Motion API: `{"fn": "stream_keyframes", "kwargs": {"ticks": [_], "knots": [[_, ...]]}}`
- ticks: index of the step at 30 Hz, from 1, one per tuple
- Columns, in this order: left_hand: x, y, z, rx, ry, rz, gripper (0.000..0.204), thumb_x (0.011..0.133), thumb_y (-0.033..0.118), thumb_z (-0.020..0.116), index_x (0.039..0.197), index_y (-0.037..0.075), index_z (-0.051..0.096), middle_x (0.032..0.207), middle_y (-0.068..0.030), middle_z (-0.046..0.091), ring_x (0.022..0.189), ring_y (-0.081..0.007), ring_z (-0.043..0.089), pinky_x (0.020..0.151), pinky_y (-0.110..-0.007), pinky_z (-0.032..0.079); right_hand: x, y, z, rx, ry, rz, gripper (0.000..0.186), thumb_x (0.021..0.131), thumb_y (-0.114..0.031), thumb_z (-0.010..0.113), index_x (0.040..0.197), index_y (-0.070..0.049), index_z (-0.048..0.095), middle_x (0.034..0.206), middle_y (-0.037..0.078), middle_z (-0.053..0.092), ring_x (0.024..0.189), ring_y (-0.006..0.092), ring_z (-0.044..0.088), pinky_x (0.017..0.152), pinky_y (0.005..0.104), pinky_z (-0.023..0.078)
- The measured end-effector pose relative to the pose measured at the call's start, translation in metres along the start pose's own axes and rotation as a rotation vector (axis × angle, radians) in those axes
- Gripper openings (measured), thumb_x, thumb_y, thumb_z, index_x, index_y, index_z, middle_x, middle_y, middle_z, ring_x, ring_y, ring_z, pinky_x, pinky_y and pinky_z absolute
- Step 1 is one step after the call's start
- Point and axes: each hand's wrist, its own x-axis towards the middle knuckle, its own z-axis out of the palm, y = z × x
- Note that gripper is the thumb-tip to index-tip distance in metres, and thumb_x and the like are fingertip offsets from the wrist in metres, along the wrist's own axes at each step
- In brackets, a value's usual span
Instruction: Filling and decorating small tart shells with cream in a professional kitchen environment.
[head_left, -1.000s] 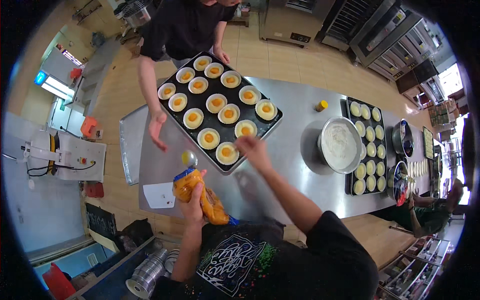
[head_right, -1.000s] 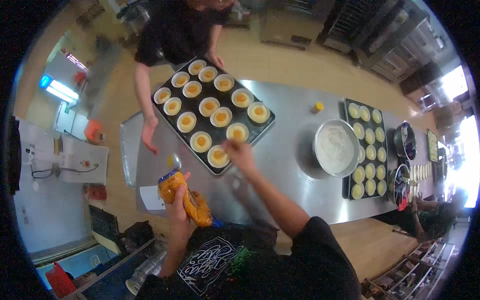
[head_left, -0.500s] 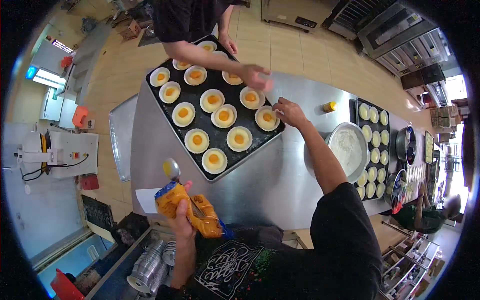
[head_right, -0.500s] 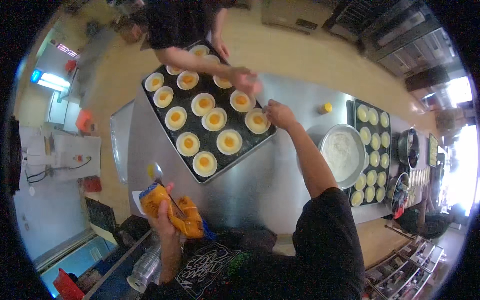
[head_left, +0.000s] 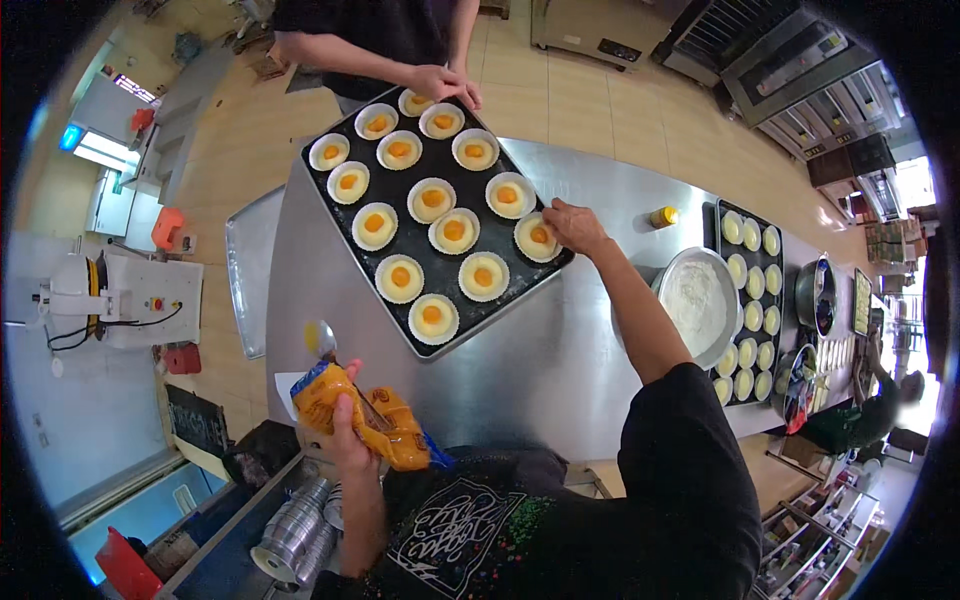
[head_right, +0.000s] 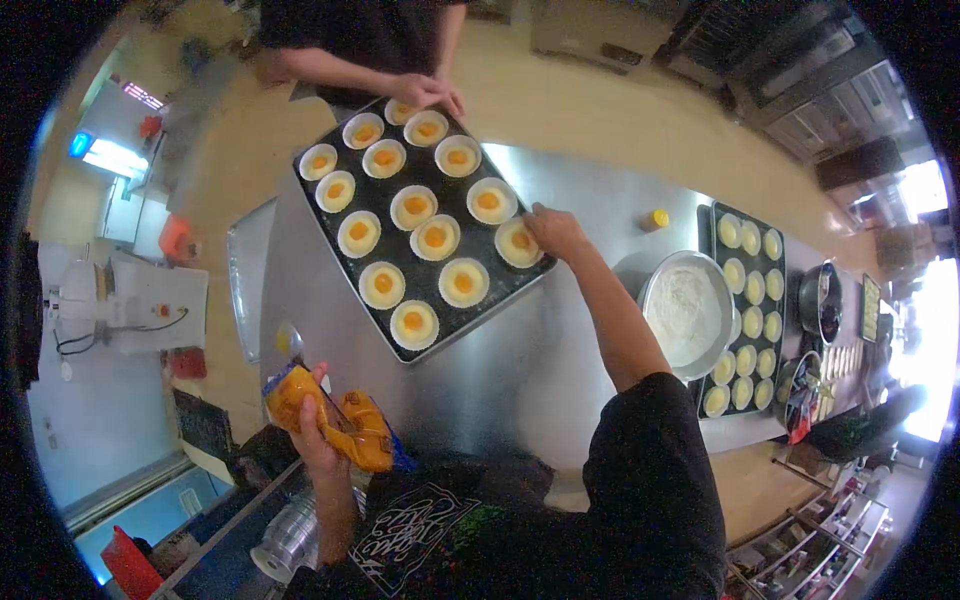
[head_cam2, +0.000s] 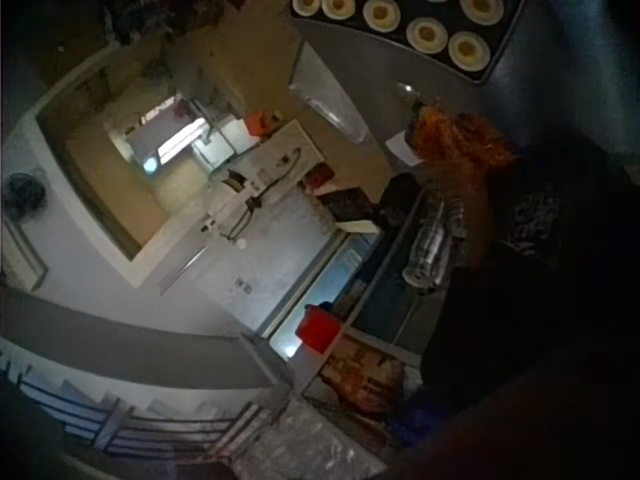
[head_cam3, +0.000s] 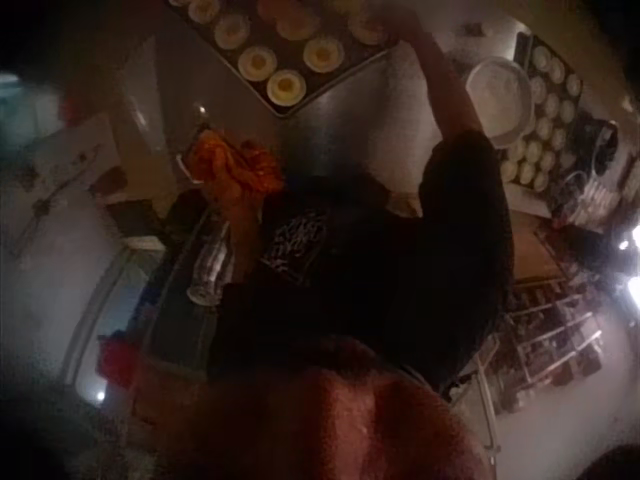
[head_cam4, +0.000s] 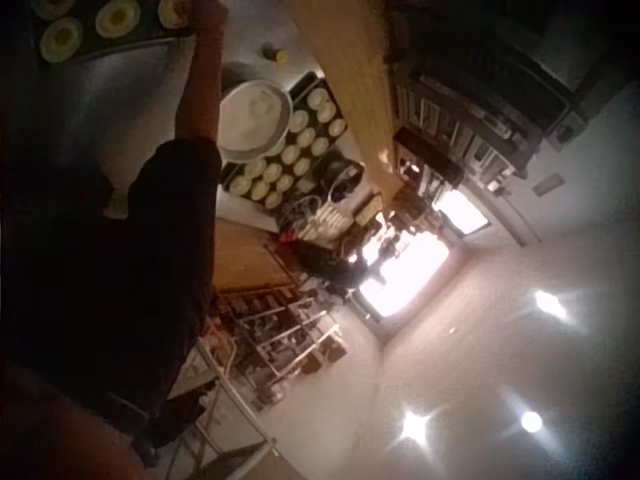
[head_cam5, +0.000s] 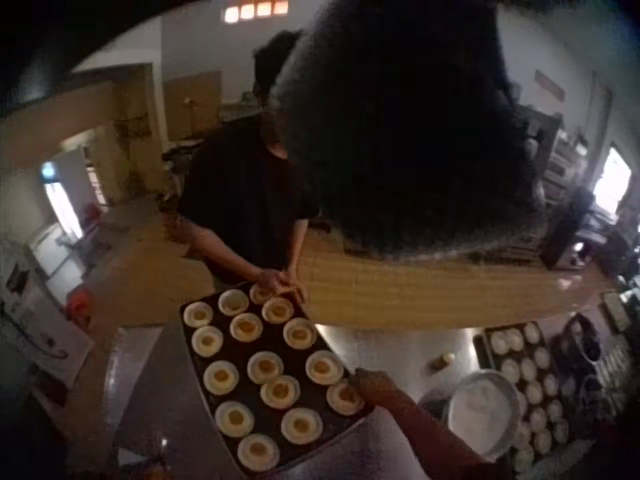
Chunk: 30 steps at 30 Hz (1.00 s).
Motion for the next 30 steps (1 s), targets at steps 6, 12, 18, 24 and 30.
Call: {"fn": "stream_keyframes", "kwargs": {"ticks": [6,12,18,24,30], "knots": [[-0.013,0.024,0.026,0.029,0.038,-0.017,0.043,0.103,0.021,0.054,0.142,0.003,0.05,0.141,-0.0195,0.06,0.12,-0.0243,0.062,0.108,-0.037,0.047,-0.055,-0.04,-0.116,0.361,0.392,0.337,0.048,0.081,-0.003,0.06,0.128,-0.014,0.057,0.093,0.006,0.063,0.074,0.0252,0.061,0.069,0.0377,0.051],[-0.023,0.017,0.038,-0.018,-0.07,-0.064,0.045,0.097,0.01,0.063,0.14,-0.002,0.055,0.134,-0.0196,0.067,0.12,-0.0228,0.065,0.106,-0.03,0.047,-0.157,-0.163,-0.145,1.021,0.43,0.626,0.009,0.093,-0.008,0.067,0.098,-0.001,0.073,0.076,0.004,0.066,0.064,0.0128,0.055,0.06,0.0246,0.047],[-0.064,0.033,0.077,0.033,-0.266,-0.182,0.037,0.092,0.006,0.07,0.128,-0.002,0.066,0.127,-0.0174,0.072,0.108,-0.0212,0.071,0.096,-0.028,0.054,-0.214,-0.31,-0.195,1.761,0.14,0.464,0.02,0.104,-0.01,0.058,0.112,0.003,0.071,0.103,0.012,0.073,0.087,0.0193,0.067,0.073,0.0269,0.053],[-0.099,0.01,0.076,0.034,-0.429,-0.273,0.044,0.092,0.004,0.067,0.136,-0.002,0.06,0.135,-0.0154,0.068,0.111,-0.0203,0.068,0.098,-0.031,0.055,-0.241,-0.329,-0.217,1.691,0.012,0.263,0.015,0.103,-0.008,0.061,0.111,0.0,0.07,0.099,0.005,0.07,0.086,0.0121,0.064,0.074,0.0235,0.051],[-0.132,-0.006,0.092,0.071,-0.619,-0.215,0.041,0.091,0.003,0.07,0.13,-0.001,0.064,0.126,-0.0123,0.072,0.094,-0.0161,0.069,0.08,-0.027,0.058,-0.289,-0.323,-0.198,1.74,0.173,0.287,0.014,0.101,-0.005,0.06,0.111,0.001,0.068,0.092,0.005,0.069,0.077,0.011,0.061,0.07,0.023,0.05]]}}
